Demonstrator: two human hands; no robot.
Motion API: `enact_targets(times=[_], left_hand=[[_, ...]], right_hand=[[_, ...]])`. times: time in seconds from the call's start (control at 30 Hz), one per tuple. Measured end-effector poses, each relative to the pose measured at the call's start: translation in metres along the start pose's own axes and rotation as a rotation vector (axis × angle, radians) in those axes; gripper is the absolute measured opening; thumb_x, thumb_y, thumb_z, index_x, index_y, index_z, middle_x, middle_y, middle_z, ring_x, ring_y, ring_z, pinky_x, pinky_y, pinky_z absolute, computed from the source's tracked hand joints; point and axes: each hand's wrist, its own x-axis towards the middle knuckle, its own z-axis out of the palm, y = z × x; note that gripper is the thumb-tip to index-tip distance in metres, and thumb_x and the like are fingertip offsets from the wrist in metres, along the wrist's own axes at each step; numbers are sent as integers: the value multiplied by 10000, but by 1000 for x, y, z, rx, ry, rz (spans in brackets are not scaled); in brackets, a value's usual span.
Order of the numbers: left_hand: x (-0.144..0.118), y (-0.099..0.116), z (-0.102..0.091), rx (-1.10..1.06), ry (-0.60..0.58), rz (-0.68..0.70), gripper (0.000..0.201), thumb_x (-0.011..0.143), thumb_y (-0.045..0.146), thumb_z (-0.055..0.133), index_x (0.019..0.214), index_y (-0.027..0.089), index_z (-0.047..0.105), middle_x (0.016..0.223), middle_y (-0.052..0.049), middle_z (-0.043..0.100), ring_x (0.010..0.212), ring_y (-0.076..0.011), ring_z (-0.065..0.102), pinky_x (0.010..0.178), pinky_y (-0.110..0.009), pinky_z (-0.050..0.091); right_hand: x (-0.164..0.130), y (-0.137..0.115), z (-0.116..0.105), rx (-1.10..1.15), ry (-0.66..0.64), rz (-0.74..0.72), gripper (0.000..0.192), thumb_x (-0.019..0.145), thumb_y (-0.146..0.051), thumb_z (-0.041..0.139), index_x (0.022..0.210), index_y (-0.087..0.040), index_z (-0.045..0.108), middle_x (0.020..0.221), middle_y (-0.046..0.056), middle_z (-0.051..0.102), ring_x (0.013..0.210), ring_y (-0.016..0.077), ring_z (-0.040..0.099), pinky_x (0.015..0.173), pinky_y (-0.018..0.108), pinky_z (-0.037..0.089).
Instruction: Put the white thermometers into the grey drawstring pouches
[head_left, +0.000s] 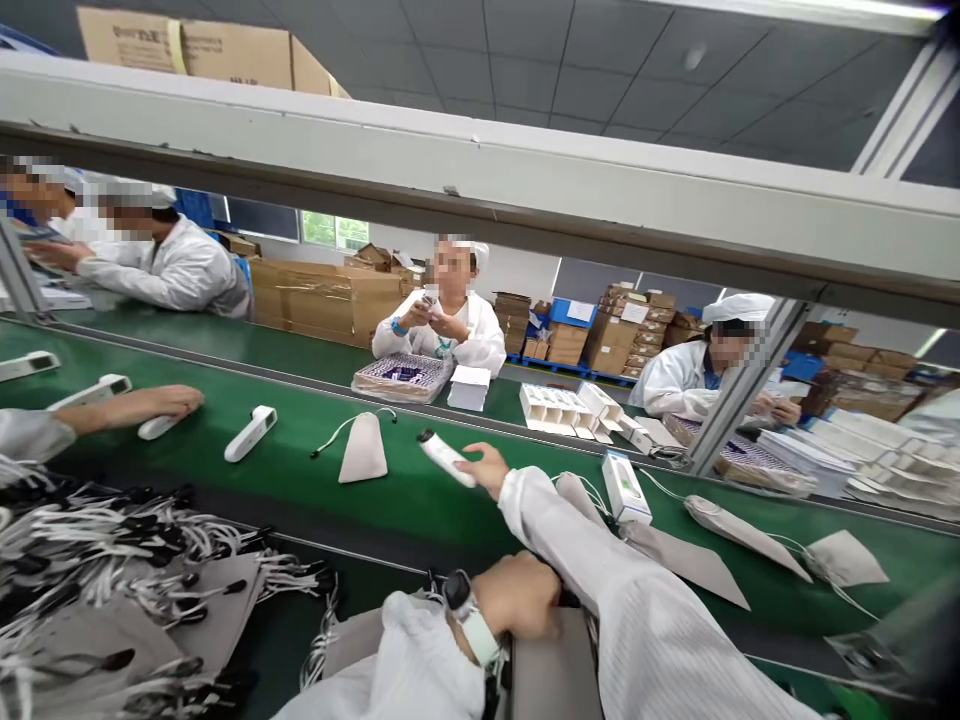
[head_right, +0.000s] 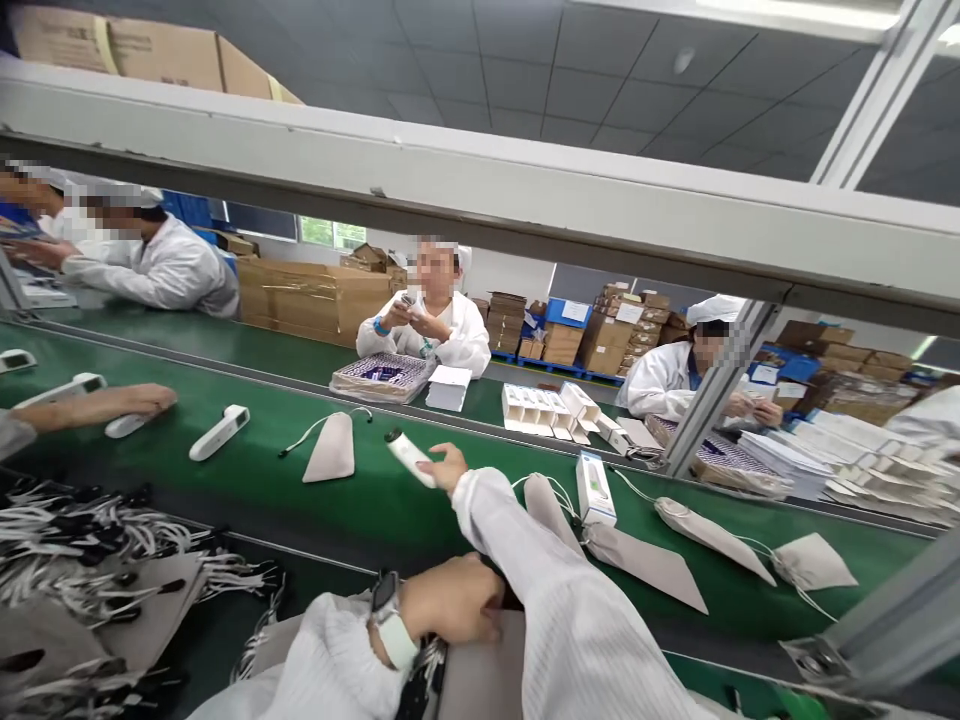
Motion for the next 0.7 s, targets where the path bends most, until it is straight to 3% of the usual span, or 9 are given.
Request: enact_targets(times=[0.13,0.2,0.27,0.4,0.57,0.63,0.7], left_hand=[[-6,-3,-22,6,-107,100,198,581,245,682,736,185,574,673,13,542,728,-182,489,557,-225,346],[-11,-2,-30,-105,-117,134,131,632,224,630,743,192,568,669,29,536,662,-141,481,525,-195,316],[-15,1,-36,-252,-111,145,76,687,234,567,744,184,561,648,36,533,585,-105,456,505,-180,298],[-20,13,-46,-437,-31,156,155,720,305,537,707,153,508,591,52,445,527,-71,354,491,-174,250],[-21,20,-51,-603,119,126,206,747,337,504,707,151,424,620,55,332,554,-70,291,495,-173,232],[-19,20,-49,-592,230,105,211,757,353,488,724,159,413,637,51,322,557,-73,294,497,-175,246],[-16,19,-47,-542,397,106,203,762,356,478,729,165,414,693,36,343,597,-82,328,529,-181,283]], right_hand=[[-64,8,-80,269,-21,-58,554,806,-290,414,1274,-230,125,1047,75,545,930,158,549,694,311,473],[-101,6,-112,578,-114,-146,709,724,-274,550,1252,-308,78,1119,63,506,913,179,561,696,339,480],[-130,4,-132,740,-113,-178,801,629,-233,652,1213,-339,114,1165,66,467,834,196,587,631,339,497],[-151,7,-145,756,-21,-211,924,536,-175,715,1208,-321,99,1024,52,527,715,190,597,514,291,491],[-146,10,-141,740,-97,-242,1079,530,-196,726,1250,-321,-68,781,-17,562,690,158,578,550,283,477],[-145,9,-139,732,-103,-225,945,555,-269,714,1243,-316,69,753,-28,552,653,131,563,550,257,465],[-146,7,-136,689,-110,-202,588,629,-387,643,1122,-266,347,776,-10,545,647,107,539,536,215,443]])
